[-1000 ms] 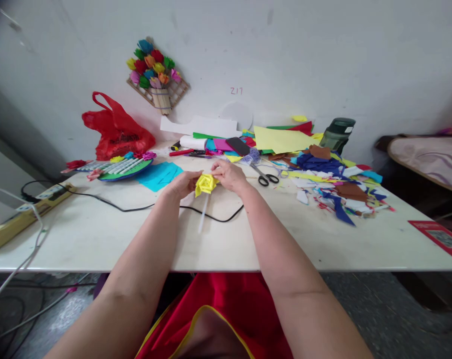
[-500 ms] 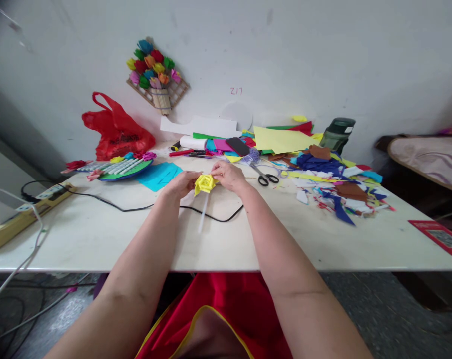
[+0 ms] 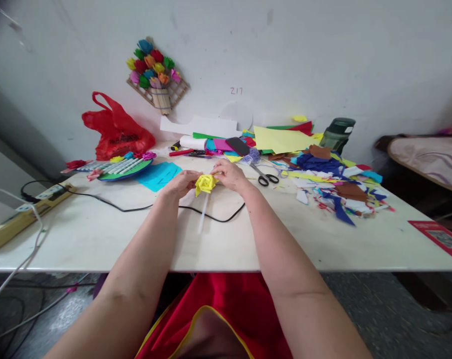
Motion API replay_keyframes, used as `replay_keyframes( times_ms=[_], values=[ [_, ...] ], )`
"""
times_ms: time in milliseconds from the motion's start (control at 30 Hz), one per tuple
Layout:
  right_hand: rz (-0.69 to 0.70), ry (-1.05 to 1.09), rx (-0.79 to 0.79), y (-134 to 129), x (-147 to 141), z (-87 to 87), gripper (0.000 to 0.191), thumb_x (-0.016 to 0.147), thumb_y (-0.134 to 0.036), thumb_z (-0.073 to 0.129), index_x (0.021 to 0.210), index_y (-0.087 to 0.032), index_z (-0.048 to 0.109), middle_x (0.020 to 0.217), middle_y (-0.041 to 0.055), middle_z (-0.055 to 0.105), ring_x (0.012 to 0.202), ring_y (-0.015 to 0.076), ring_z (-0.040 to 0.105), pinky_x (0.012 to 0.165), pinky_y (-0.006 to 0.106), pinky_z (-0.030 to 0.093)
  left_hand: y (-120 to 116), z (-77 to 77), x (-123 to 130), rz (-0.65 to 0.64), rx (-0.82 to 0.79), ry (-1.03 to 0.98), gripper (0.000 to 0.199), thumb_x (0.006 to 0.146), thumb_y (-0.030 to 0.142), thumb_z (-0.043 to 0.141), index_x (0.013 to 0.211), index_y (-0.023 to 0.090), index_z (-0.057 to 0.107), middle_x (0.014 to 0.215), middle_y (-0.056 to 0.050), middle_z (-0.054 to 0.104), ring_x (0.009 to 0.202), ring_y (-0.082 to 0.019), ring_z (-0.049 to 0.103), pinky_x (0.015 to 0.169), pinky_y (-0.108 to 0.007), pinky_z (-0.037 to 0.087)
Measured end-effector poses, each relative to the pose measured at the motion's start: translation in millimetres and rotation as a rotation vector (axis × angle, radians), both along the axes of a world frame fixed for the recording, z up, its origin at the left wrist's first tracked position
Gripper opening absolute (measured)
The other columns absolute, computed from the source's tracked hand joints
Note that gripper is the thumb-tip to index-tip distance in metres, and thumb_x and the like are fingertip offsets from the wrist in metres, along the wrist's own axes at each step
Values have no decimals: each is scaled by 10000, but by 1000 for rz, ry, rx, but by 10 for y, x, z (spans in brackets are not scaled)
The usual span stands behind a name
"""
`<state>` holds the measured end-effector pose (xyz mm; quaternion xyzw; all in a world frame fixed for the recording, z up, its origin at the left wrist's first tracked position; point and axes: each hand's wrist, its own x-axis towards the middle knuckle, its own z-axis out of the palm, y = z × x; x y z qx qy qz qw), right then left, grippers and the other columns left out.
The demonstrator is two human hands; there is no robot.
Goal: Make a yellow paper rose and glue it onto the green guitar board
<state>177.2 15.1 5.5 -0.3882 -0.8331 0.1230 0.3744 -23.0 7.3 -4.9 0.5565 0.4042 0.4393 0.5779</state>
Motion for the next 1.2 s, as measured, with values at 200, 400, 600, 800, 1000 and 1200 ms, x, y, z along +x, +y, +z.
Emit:
replay_keyframes(
  times_ms=[200, 400, 600, 800, 1000, 1200],
  values=[
    [-63, -61, -20, -10, 11, 27, 216, 729, -185, 622, 891, -236, 755, 934, 43, 624, 778, 154, 564, 681, 285, 429, 5, 1, -6, -27, 19, 14, 119, 625, 248, 671, 623, 133, 643, 585, -13, 599, 583, -101, 550, 570, -199, 416],
    [1, -192, 0, 1, 46, 42, 254, 791, -219, 582, 986, -270, 736, 878, 38, 644, 819, 165, 572, 723, 281, 434, -7, 21, -2, -28, 29, 62, 146, 631, 268, 663, 653, 125, 640, 591, -12, 600, 598, -107, 561, 606, -214, 427],
    [-74, -255, -6, -88, 11, 107, 263, 819, -231, 554, 1013, -263, 727, 1058, 46, 627, 895, 176, 585, 730, 275, 431, 26, -10, -31, -70, 48, 21, 147, 615, 257, 684, 667, 122, 660, 606, -16, 616, 584, -96, 555, 598, -212, 424],
    [-138, -265, 12, -158, -10, 145, 263, 820, -214, 551, 1016, -263, 719, 1084, 24, 614, 846, 142, 579, 690, 243, 404, -10, 19, 7, -40, -21, -54, 226, 604, 311, 743, 662, 110, 659, 600, -28, 615, 570, -97, 550, 567, -211, 416],
    [-152, -234, 75, -139, -3, 113, 242, 831, -224, 535, 989, -251, 716, 1091, 21, 603, 868, 136, 578, 694, 231, 402, -50, 57, 36, -14, -93, -145, 297, 630, 379, 748, 646, 105, 637, 590, -40, 614, 550, -100, 556, 546, -215, 412],
    [-162, -239, 123, -154, 2, 124, 224, 845, -244, 525, 960, -265, 716, 1094, 11, 606, 863, 136, 583, 674, 228, 396, -37, 33, 39, -14, -27, -137, 366, 550, 444, 792, 621, 122, 632, 574, -26, 609, 548, -99, 554, 546, -215, 415]
  ],
)
